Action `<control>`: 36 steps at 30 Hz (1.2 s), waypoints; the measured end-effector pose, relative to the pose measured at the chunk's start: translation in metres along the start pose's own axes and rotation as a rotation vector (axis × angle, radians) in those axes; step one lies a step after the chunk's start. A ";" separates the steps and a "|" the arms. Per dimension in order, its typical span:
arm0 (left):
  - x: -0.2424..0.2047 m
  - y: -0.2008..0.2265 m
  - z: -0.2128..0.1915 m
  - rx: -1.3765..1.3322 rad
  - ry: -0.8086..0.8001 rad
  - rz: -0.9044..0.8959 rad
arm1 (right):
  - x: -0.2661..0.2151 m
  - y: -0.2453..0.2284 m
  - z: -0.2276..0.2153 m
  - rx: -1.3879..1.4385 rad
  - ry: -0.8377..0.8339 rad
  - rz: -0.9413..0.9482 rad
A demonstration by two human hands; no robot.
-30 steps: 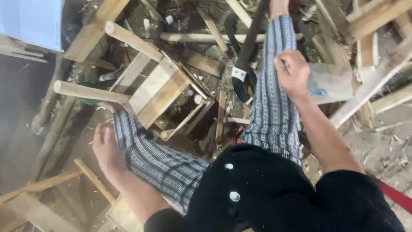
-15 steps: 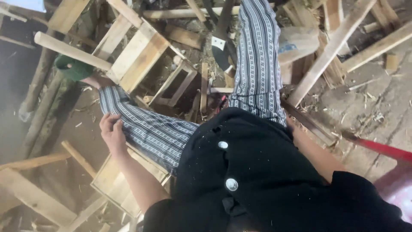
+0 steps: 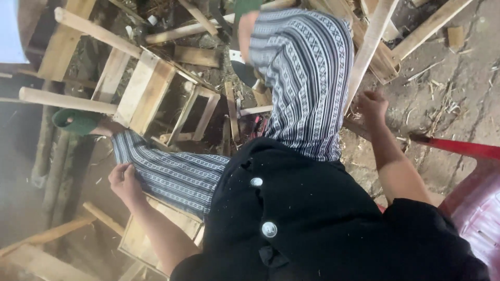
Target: The person sits on the ground assembling a small wooden stool frame. They position a side rail against the frame, hammer nails into the joints, press and fit the pieces together, then lift the frame and fit a long wooden plank across it, aligning it by hand.
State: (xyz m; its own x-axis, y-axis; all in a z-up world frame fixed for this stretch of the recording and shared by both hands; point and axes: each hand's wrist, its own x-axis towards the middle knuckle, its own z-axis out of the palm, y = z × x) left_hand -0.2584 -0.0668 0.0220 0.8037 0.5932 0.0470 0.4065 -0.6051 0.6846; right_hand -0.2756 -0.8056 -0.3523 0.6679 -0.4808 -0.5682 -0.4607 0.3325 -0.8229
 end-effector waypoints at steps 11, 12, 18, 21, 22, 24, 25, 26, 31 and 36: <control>0.010 -0.001 0.008 0.084 0.038 -0.035 | 0.062 0.065 0.042 -0.633 0.132 -0.145; 0.007 0.004 0.009 0.084 0.038 -0.035 | 0.063 0.071 0.044 -0.633 0.132 -0.145; 0.004 0.013 0.016 0.086 0.087 -0.093 | 0.029 0.035 0.076 -0.355 0.243 -0.145; 0.001 0.019 0.016 0.097 0.073 -0.096 | 0.005 0.019 0.098 -0.466 0.391 -0.196; 0.001 0.021 0.017 0.118 0.078 -0.092 | -0.002 0.007 0.104 -0.555 0.380 -0.156; 0.000 0.020 0.013 0.150 0.079 -0.089 | -0.018 -0.004 0.113 -0.647 0.366 -0.104; 0.001 0.019 0.014 0.154 0.075 -0.090 | -0.022 -0.008 0.117 -0.755 0.320 -0.193; 0.001 0.017 0.014 0.157 0.071 -0.091 | -0.027 -0.013 0.121 -0.861 0.273 -0.283; 0.001 0.021 0.018 0.161 0.075 -0.125 | -0.023 -0.029 0.139 -1.085 0.077 -0.606; 0.001 0.018 0.016 0.218 0.056 -0.067 | -0.039 -0.075 0.138 -1.127 -0.037 -0.988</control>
State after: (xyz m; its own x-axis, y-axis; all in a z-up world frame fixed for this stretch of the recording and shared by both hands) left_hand -0.2433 -0.0855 0.0233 0.7490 0.6605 0.0516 0.5468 -0.6602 0.5149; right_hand -0.1863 -0.7000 -0.2682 0.9763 -0.1065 0.1881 -0.0124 -0.8964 -0.4431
